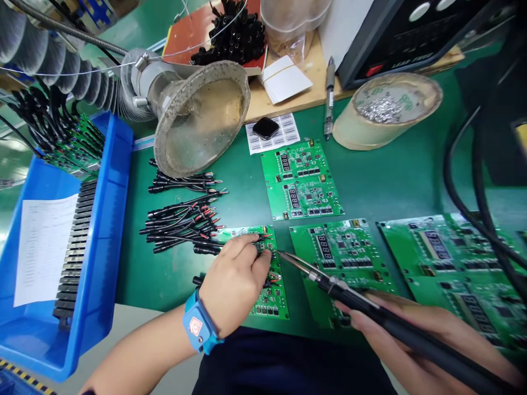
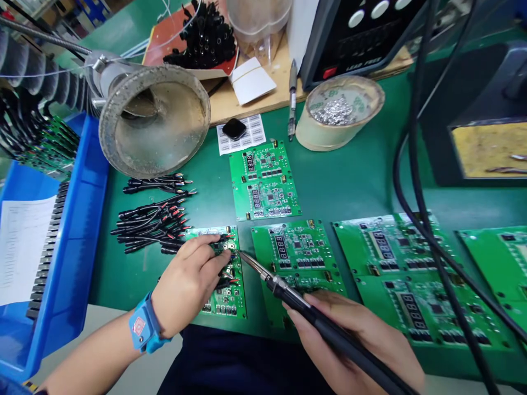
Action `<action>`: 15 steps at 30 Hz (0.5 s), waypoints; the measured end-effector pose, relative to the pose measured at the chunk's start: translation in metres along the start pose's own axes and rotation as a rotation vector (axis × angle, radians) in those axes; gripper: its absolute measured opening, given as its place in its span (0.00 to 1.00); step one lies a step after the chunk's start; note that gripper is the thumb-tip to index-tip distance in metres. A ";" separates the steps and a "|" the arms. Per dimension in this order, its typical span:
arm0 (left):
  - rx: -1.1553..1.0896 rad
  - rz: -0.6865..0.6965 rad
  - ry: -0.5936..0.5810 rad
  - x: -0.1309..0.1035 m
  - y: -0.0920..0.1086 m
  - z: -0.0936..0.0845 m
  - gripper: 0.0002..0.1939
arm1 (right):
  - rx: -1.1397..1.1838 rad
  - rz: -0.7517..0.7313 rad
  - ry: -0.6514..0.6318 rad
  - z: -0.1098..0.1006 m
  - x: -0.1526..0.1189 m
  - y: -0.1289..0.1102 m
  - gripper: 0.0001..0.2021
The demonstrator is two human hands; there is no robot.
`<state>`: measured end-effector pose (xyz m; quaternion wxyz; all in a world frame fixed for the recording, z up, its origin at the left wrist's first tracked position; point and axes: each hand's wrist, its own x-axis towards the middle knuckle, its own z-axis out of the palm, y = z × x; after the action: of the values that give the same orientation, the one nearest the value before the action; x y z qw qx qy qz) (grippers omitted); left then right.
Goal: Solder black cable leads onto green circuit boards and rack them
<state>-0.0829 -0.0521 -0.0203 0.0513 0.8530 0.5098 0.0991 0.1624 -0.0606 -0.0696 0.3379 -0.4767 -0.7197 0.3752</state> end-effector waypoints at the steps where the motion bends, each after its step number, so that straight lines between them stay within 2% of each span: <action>1: 0.001 0.000 0.002 0.000 0.000 0.000 0.12 | -0.001 0.012 0.027 0.001 0.001 -0.002 0.09; 6: 0.003 0.000 0.008 0.002 0.000 0.001 0.12 | -0.065 -0.124 0.048 0.001 0.012 -0.011 0.02; 8: 0.011 -0.008 0.004 0.002 0.001 0.001 0.13 | -0.070 -0.137 0.106 0.001 0.017 -0.015 0.02; 10: 0.015 -0.014 0.001 0.002 0.001 0.002 0.13 | -0.079 -0.134 0.098 0.002 0.019 -0.017 0.02; 13: 0.014 -0.009 0.004 0.002 0.003 0.002 0.12 | -0.051 -0.083 0.079 0.003 0.016 -0.016 0.04; 15: 0.013 -0.005 0.002 0.002 0.003 0.001 0.12 | 0.036 0.046 0.135 0.003 0.012 -0.011 0.04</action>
<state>-0.0793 -0.0521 -0.0210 0.0457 0.8520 0.5126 0.0965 0.1512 -0.0533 -0.0598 0.3854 -0.5109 -0.6774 0.3627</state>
